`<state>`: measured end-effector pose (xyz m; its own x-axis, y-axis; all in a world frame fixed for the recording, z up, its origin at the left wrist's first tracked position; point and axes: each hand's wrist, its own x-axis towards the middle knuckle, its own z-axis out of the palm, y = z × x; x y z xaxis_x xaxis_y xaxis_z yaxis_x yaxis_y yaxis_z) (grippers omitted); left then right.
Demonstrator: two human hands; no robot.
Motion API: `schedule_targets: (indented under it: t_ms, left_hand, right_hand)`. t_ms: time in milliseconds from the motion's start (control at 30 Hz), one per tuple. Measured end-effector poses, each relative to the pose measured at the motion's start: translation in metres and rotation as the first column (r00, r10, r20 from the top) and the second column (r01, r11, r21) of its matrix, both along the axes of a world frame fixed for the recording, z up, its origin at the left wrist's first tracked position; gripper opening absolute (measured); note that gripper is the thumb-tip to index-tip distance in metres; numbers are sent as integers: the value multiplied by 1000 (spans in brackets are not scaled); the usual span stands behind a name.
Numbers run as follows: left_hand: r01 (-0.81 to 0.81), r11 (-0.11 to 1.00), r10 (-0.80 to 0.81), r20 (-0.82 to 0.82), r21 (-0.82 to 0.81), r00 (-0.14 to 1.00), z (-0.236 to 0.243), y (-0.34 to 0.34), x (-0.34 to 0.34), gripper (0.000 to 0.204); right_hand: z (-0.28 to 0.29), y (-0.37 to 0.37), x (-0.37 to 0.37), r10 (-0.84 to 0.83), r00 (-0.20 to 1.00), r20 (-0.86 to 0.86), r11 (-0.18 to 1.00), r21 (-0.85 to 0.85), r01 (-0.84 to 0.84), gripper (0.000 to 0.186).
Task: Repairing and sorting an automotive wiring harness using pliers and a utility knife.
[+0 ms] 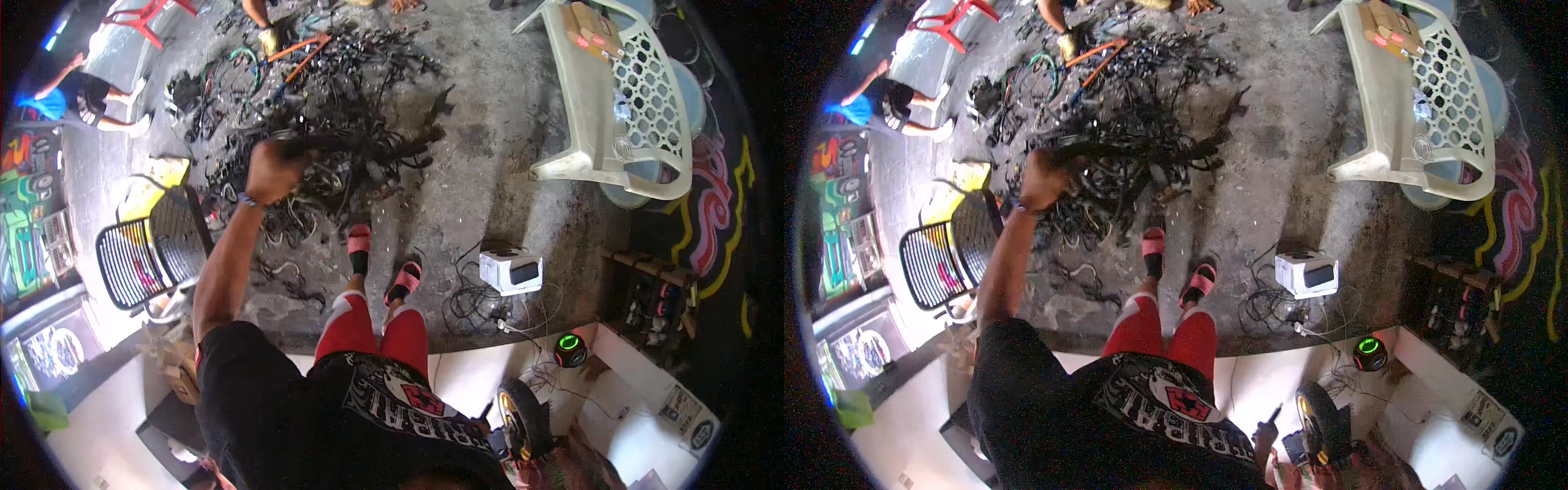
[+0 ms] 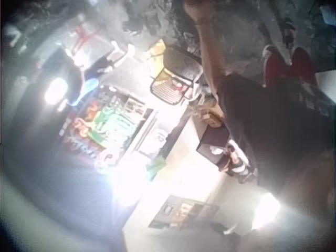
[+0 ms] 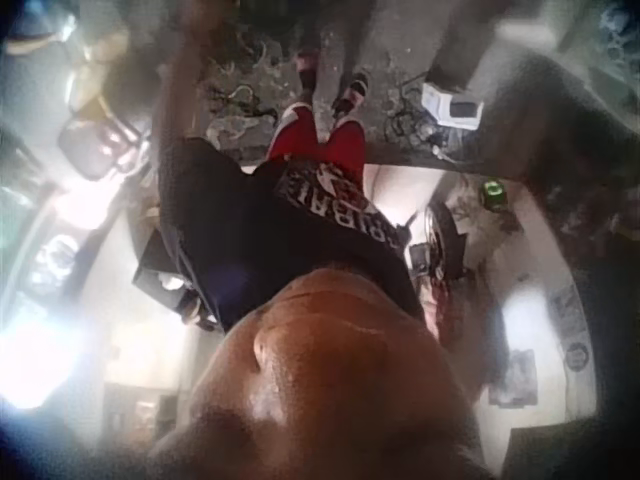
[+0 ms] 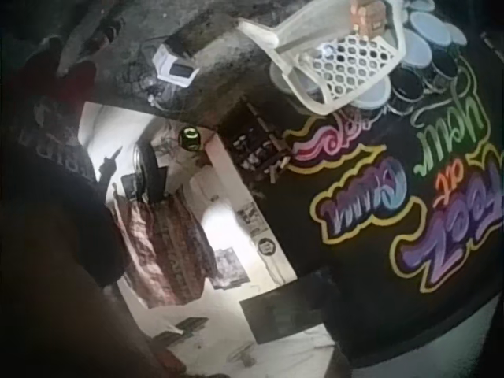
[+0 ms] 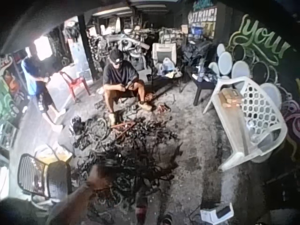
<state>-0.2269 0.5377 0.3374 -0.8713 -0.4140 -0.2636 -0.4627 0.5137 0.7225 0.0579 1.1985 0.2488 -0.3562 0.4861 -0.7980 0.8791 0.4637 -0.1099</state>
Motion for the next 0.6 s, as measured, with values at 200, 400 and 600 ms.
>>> schedule_targets:
  t_ms: [200, 400, 600]
  left_hand:
    - [-116, 956, 71, -172, -269, 983, 27, -143, -127, 29]
    - [-242, 765, 289, -18, -597, 957, -122, -216, -197, 45]
    - [-209, 970, 229, 181, -121, 956, -219, -76, -9, 43]
  right_hand:
    - [11, -50, -4, -80, 996, -38, 996, 24, 81, 11]
    - [7, -102, -19, -119, 992, -49, 992, 39, 121, 13]
    - [32, -97, -60, -154, 984, -93, 976, 142, 166, 16]
